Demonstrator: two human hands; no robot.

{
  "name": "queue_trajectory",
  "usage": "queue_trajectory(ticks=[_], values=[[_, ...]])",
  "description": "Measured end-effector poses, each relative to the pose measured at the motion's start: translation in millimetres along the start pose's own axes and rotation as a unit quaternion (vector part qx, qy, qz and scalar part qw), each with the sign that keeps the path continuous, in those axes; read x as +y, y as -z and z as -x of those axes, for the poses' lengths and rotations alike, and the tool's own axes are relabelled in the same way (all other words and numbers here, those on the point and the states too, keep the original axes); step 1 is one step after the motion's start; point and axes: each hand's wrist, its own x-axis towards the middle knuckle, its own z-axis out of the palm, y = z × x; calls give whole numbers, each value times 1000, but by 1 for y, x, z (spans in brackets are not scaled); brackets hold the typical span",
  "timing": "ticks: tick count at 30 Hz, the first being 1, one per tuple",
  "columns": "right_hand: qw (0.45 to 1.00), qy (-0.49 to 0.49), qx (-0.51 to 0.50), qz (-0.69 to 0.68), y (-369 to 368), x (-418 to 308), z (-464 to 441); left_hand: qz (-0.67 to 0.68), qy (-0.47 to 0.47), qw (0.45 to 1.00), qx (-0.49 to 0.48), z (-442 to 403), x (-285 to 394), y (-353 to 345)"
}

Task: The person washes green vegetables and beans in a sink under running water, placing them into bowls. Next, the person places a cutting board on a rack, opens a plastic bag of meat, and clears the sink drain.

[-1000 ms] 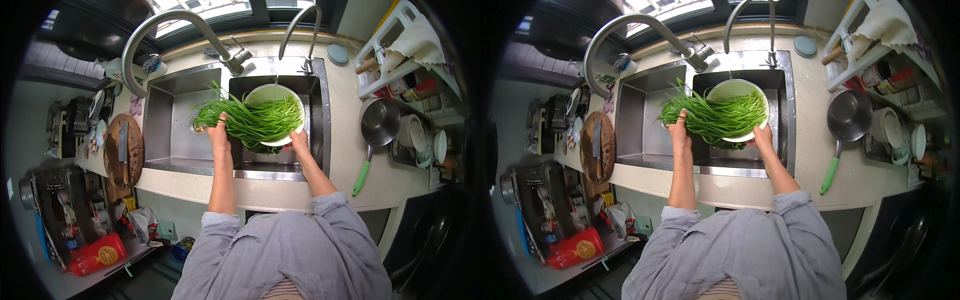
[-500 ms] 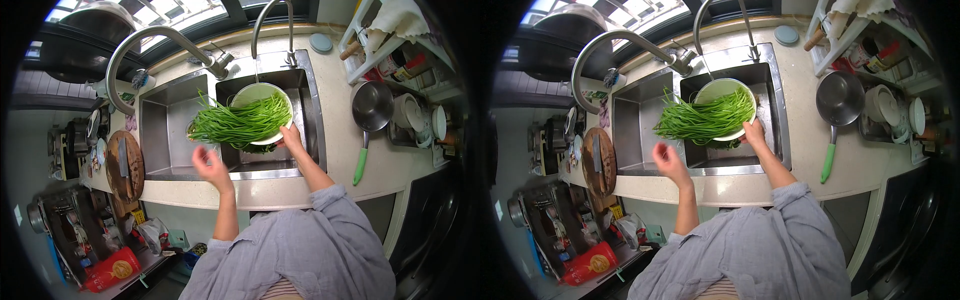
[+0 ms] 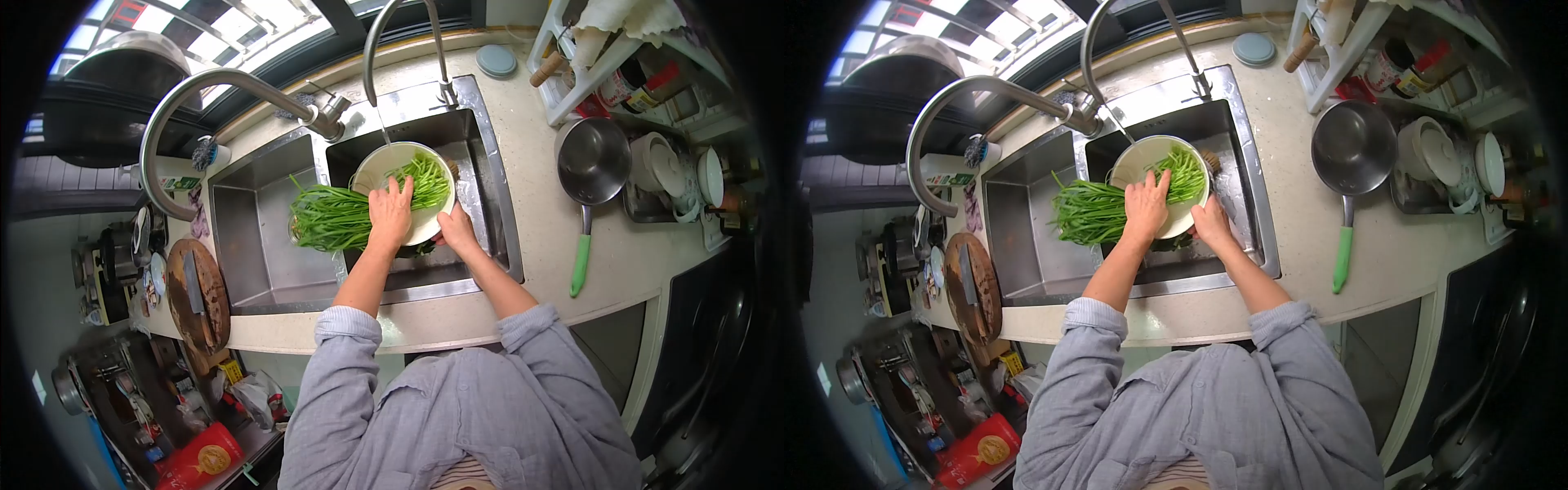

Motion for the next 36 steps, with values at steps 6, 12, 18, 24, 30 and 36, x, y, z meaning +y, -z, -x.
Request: queue_trajectory(ticks=[6,12,18,24,30,36], values=[[999,-4,32,10,1,-4,0,11,15,999,-46,-2,-3,-2],[999,-24,21,24,5,-3,-1,8,-67,987,-143,19,-24,66],[999,-32,1,-39,5,-9,4,0,-79,987,-140,46,-75,93],[988,-110,-95,-44,-2,-26,15,-20,-77,979,-189,64,-81,120],[979,-134,-145,-46,-13,-29,19,-43,-72,963,-256,64,-94,130],[979,-137,-134,-63,-21,-29,25,-17,-125,987,-99,67,-72,148]])
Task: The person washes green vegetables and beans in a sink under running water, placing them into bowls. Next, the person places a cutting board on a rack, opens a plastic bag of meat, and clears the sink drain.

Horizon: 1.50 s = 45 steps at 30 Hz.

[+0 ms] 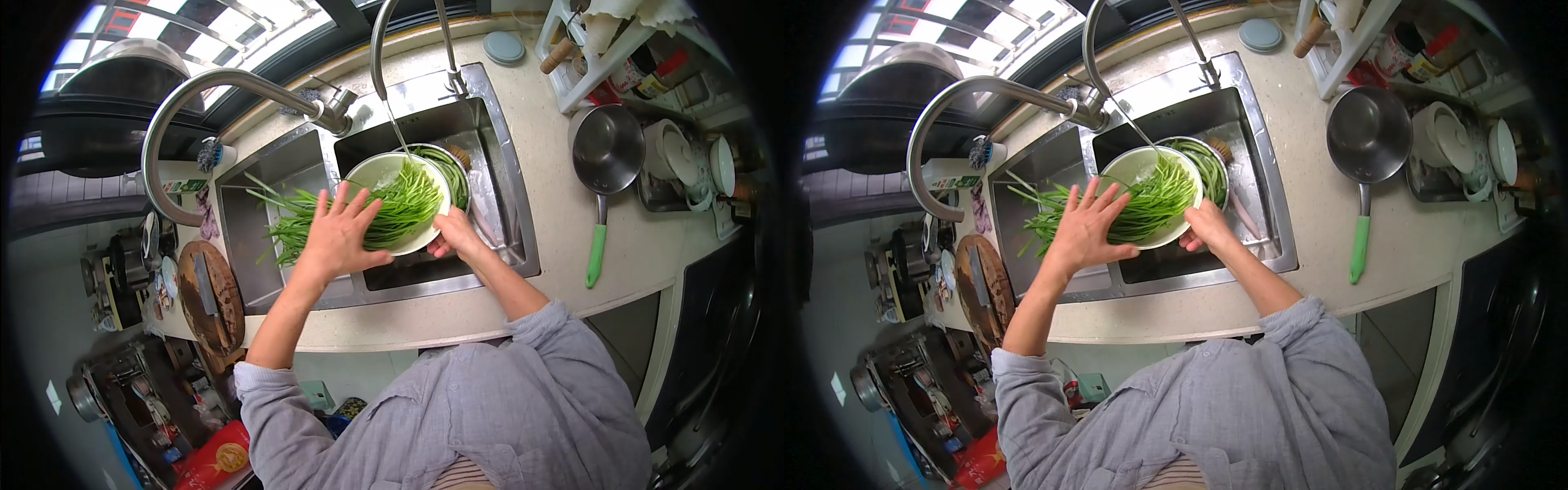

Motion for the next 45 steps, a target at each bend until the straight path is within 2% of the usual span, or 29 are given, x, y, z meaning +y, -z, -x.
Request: queue_trajectory(ticks=[2,5,8,9,11,13,14,17,18,21,22,25,26,27,28,31,32,35,36,39,45], values=[[1000,16,13,-9,-6,1,3,36,-13,997,74,-18,9,-21],[999,31,35,-18,-14,-2,11,183,77,979,51,-72,12,-56],[997,40,59,-13,-19,-6,19,347,205,911,84,-107,49,-71],[997,44,55,-18,-17,-4,17,245,123,942,194,-103,68,-81],[995,45,81,-30,-9,9,13,255,48,958,119,-102,69,-94],[996,43,81,-19,-5,20,13,202,-2,979,15,-93,59,-85],[996,44,81,-16,-6,25,15,148,-12,988,42,-89,56,-90],[994,49,102,-6,-16,23,23,86,45,995,3,-90,54,-88],[993,52,106,2,-15,26,19,106,79,991,10,-93,55,-92],[991,59,122,8,-13,32,12,131,95,984,79,-94,65,-103],[990,61,129,1,-11,29,16,160,64,985,20,-91,64,-105],[987,74,141,13,-11,31,20,115,1,992,-47,-75,55,-101],[987,75,139,17,-14,30,20,106,18,988,-109,-76,48,-95],[988,75,137,21,-16,28,21,117,28,988,-97,-74,45,-85],[986,81,140,44,-15,31,18,188,30,979,-67,-77,37,-89],[982,101,153,54,-15,28,23,382,68,919,62,-89,17,-84],[980,107,161,53,-15,28,25,222,29,966,131,-88,12,-84],[976,118,176,49,-17,26,25,64,68,995,-41,-76,3,-90],[976,116,178,45,-17,26,24,92,92,989,-64,-70,8,-78],[975,119,185,42,-15,30,20,227,139,964,12,-57,5,-79],[973,113,200,13,-17,23,28,134,110,973,152,-23,-1,-58]])
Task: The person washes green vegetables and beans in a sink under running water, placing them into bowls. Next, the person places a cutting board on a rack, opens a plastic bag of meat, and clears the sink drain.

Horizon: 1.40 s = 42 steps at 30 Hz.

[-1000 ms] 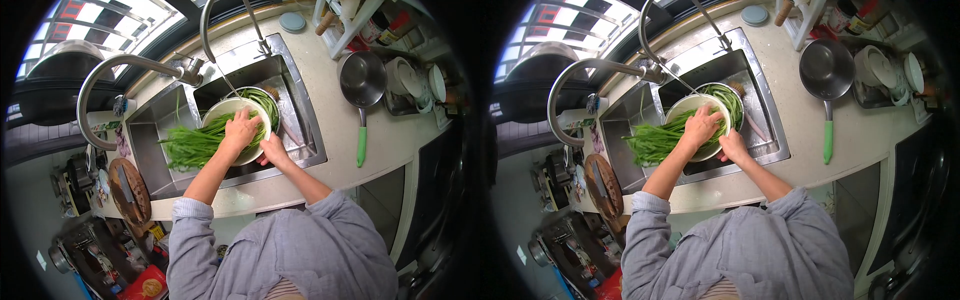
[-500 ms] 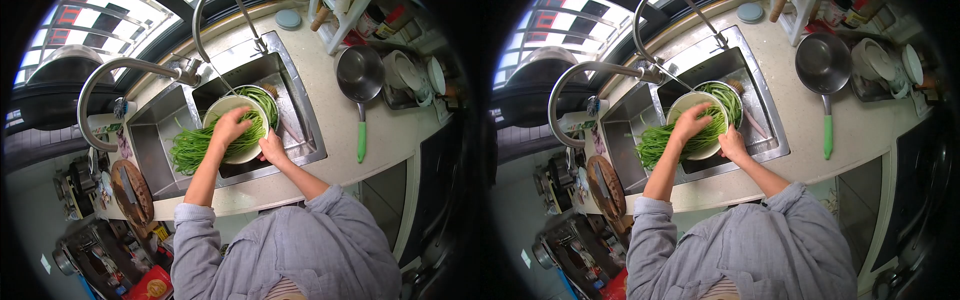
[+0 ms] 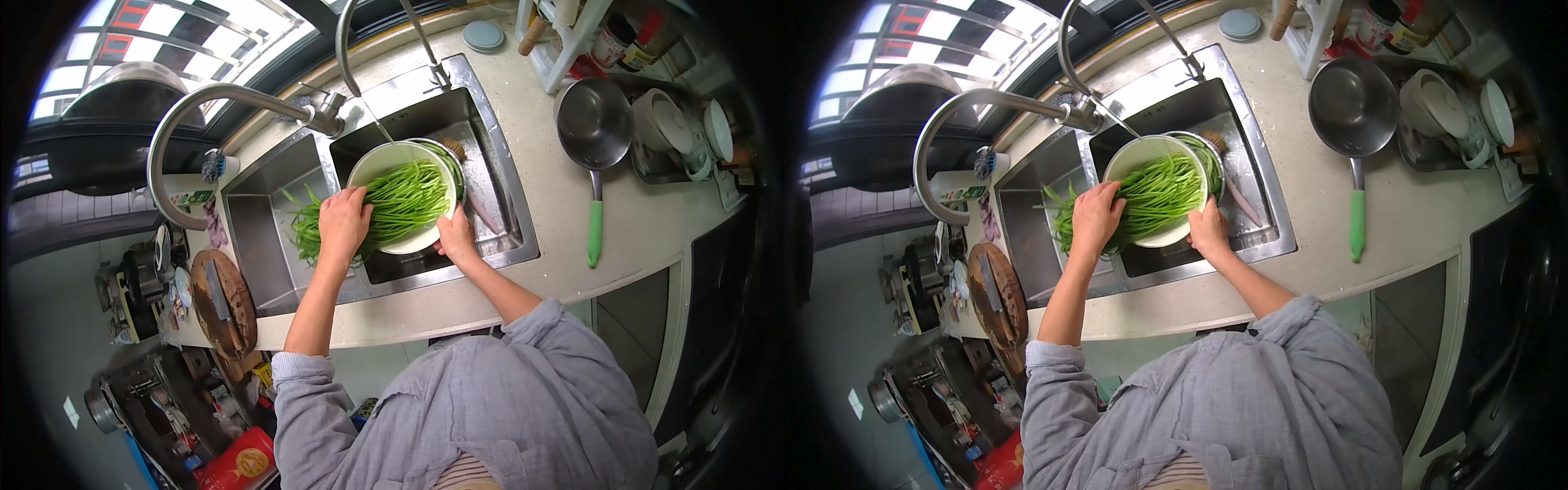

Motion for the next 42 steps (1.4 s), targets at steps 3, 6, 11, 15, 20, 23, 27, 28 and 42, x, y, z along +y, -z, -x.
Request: queue_trajectory(ticks=[3,6,11,15,20,23,27,28,42], values=[[1000,-15,11,18,1,0,-1,-47,-18,999,9,12,-12,-2],[999,-16,28,19,1,2,-4,-63,27,998,6,30,-14,1],[999,-18,35,23,2,2,-5,35,63,996,-53,56,-17,14],[998,-8,41,42,2,2,-6,-20,66,995,-77,73,-15,24],[998,18,35,46,3,2,-6,-106,8,992,-70,73,-1,32],[999,29,27,38,3,7,-6,-173,-49,982,-61,51,-7,22],[1000,14,24,-2,5,1,-2,-158,-85,984,-18,26,-32,16],[1000,7,26,-12,5,-3,0,-144,-87,985,-25,23,-36,16],[1000,6,22,-16,7,-4,0,-64,-23,998,-11,16,-48,-2]])
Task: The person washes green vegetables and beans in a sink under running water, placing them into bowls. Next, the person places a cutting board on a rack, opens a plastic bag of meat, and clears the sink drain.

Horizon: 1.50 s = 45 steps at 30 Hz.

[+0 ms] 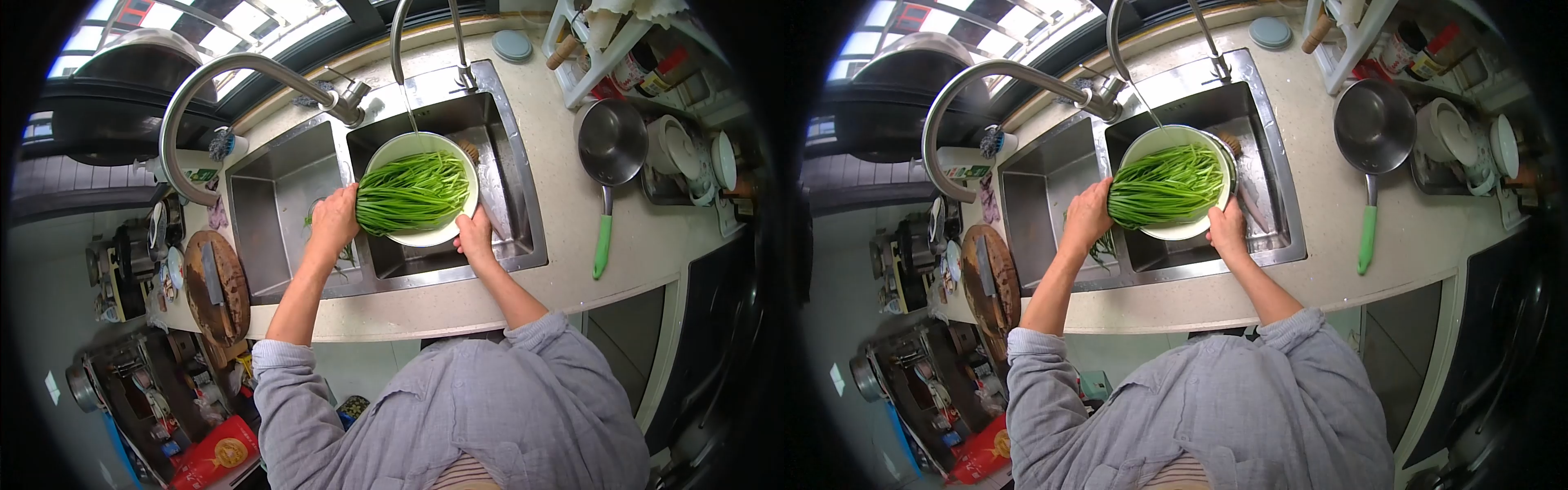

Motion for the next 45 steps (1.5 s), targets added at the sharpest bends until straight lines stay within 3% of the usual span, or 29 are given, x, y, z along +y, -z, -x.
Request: queue_trajectory(ticks=[8,12,13,16,20,21,25,28,29,33,35,37,41,45], values=[[999,10,20,48,-2,7,-4,-214,-32,976,-15,9,32,-10],[999,19,13,45,-3,2,0,-350,-88,932,-38,5,52,-17],[999,18,11,45,-3,2,0,-368,-93,922,-80,2,54,-23],[999,3,8,41,-2,2,0,-362,-113,921,-87,-6,51,-25],[1000,-15,16,19,0,4,-3,-267,-104,958,-26,-4,35,-14],[1000,-11,18,13,0,7,-5,-242,-55,959,-134,-5,34,-8],[1000,-11,8,-7,1,4,-3,-69,24,970,-231,-6,55,60],[999,-17,-4,-40,1,6,-6,89,9,982,-167,-15,33,80],[999,-16,-10,-48,1,8,-7,109,50,981,-149,-21,35,88],[998,-13,-31,-61,3,6,-14,80,71,993,41,-44,13,32],[998,0,-37,-42,7,-4,-19,208,157,961,-93,-60,0,13],[999,16,-45,-15,11,-10,-31,343,228,892,-185,-66,-14,-7],[997,19,-68,18,19,-23,-56,555,252,776,-164,-62,-21,-43],[993,32,-97,60,20,-47,-64,587,318,720,-190,-63,-10,-28]])
